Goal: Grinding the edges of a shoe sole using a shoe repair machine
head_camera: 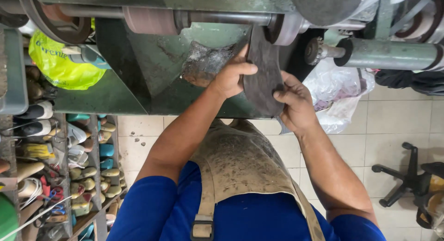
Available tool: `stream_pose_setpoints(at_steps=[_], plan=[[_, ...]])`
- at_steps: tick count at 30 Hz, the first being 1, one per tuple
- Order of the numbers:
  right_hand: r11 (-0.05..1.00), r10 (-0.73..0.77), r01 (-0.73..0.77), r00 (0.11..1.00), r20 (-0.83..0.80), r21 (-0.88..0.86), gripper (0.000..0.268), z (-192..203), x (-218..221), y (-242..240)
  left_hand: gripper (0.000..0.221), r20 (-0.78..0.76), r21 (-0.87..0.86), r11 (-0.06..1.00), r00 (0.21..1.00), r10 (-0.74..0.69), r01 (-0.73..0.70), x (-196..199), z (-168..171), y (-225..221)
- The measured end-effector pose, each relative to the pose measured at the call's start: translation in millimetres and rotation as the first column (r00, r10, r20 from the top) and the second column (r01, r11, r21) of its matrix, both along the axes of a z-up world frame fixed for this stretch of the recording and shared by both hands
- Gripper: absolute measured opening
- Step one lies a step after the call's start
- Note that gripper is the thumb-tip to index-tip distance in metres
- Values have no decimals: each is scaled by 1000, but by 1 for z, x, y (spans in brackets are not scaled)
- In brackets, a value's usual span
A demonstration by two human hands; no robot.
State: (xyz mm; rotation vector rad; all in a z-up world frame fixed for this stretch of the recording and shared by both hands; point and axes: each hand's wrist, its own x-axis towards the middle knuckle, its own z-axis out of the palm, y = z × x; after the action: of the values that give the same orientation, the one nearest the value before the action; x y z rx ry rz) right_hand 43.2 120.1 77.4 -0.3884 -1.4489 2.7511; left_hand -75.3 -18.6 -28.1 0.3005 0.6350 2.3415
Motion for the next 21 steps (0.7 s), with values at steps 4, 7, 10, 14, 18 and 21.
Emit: stream_pose_setpoints(at_steps=[4, 7, 10, 14, 18, 21], plan=[[999, -29, 29, 1000, 2, -38, 47, -16, -21, 15, 63, 9, 157, 988, 1000, -2, 1, -11, 20, 21], [998, -40, 42, 998, 57, -39, 44, -12, -39, 16, 55, 185, 184, 982, 981, -64, 29, -32, -28, 39], [998, -59, 61, 994, 97, -13, 46, -6, -22, 11, 57, 136, 169, 985, 991, 12, -35, -27, -1, 25], [998, -51, 50, 998, 27, 36, 55, 15, 13, 3, 85, -21, 107, 994, 1000, -10, 12, 9, 34, -1], [1000, -25, 25, 999, 25, 2, 54, 4, 1, 13, 82, 46, 110, 990, 995, 86, -90, -2, 33, 12], [1000, -12, 10, 983, 182, 16, 49, -3, -28, 20, 48, -44, -5, 993, 992, 115, -115, -33, 24, 16]])
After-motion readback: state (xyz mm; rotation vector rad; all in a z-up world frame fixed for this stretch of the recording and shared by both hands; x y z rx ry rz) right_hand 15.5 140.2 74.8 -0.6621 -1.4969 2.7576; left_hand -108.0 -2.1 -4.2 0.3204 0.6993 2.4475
